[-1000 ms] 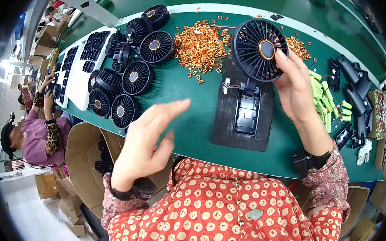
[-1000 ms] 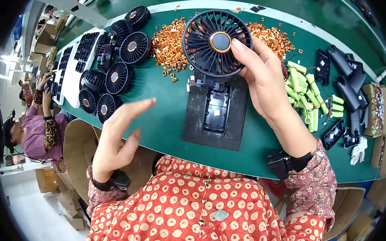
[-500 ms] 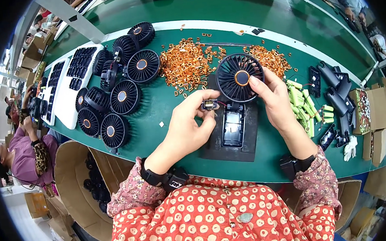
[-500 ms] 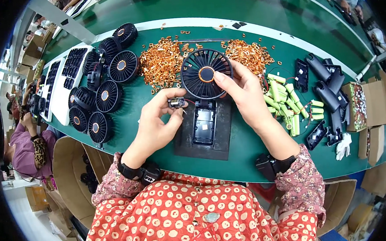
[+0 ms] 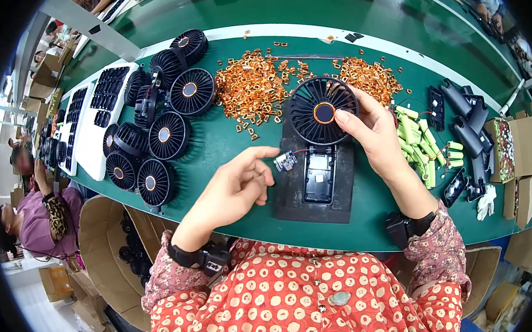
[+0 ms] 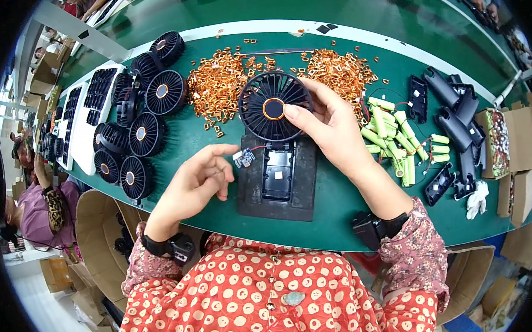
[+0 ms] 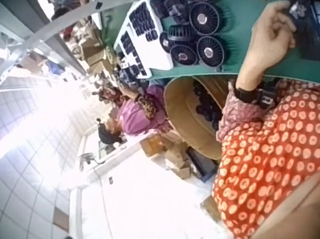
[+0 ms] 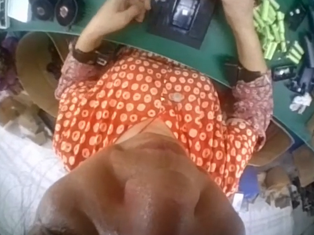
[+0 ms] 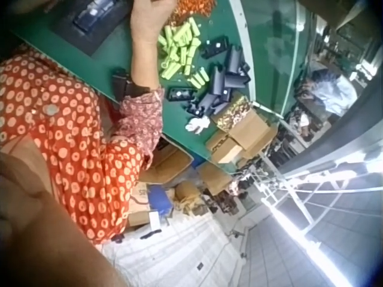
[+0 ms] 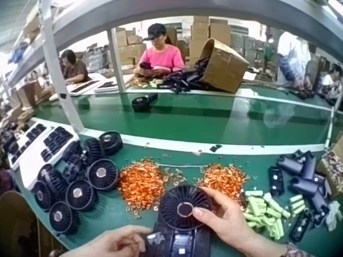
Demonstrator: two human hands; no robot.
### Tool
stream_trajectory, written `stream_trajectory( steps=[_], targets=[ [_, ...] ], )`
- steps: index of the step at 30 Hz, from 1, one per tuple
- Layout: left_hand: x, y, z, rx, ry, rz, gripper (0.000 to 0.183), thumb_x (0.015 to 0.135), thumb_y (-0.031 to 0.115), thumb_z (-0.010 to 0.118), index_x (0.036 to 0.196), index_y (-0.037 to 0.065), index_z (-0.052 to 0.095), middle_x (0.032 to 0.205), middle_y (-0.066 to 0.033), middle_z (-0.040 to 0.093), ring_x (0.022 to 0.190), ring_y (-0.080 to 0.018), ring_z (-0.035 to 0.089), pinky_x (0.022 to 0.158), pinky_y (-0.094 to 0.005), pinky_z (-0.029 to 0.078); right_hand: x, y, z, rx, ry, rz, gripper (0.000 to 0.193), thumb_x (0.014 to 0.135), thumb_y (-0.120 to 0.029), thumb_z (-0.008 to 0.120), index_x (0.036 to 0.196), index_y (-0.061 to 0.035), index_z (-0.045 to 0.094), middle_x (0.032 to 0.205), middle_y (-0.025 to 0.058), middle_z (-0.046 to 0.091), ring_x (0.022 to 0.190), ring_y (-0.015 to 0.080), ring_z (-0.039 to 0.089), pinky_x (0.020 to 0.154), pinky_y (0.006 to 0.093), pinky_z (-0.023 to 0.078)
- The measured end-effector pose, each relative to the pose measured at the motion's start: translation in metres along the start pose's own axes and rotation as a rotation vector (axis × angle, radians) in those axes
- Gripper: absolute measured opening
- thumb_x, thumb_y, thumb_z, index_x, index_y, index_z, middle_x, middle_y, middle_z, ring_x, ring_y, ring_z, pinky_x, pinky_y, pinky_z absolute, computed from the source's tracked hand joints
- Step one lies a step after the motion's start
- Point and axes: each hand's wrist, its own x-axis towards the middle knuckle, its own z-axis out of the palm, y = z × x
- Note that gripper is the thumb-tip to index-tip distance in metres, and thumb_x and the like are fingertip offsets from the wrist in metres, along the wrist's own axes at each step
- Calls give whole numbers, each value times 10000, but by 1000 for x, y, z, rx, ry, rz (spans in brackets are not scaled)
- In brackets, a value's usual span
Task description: Assembling handheld portable fans by installing batteries and testing components on a production line.
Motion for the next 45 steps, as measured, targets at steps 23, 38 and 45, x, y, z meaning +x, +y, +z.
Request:
stream_trajectory(
  steps=[23,38,45],
  targets=[
    [-65,-10,-17,1220,316,440,492,796,149,723,1235,-16,576,1352,-151,541,1234,-316,537,1042,-432,440,0,0,-5,-54,6,-14,497,914,-136,676,1347,37,506,1202,81,625,1083,135,593,958,280,461],
    [-102,6,-2,966,175,442,242,726,26,747,958,45,679,853,-69,645,715,-240,639,610,-334,525,6,3,-9,-16,-10,-3,572,881,-184,732,1348,50,498,1199,91,630,1075,133,603,927,273,487],
    [26,-7,27,470,340,451,676,738,148,818,1327,30,510,1235,-164,613,1104,-319,613,956,-391,481,-1,1,-4,-32,19,-12,533,889,-199,724,1332,20,524,1161,66,647,1023,105,611,853,247,503]
  ],
)
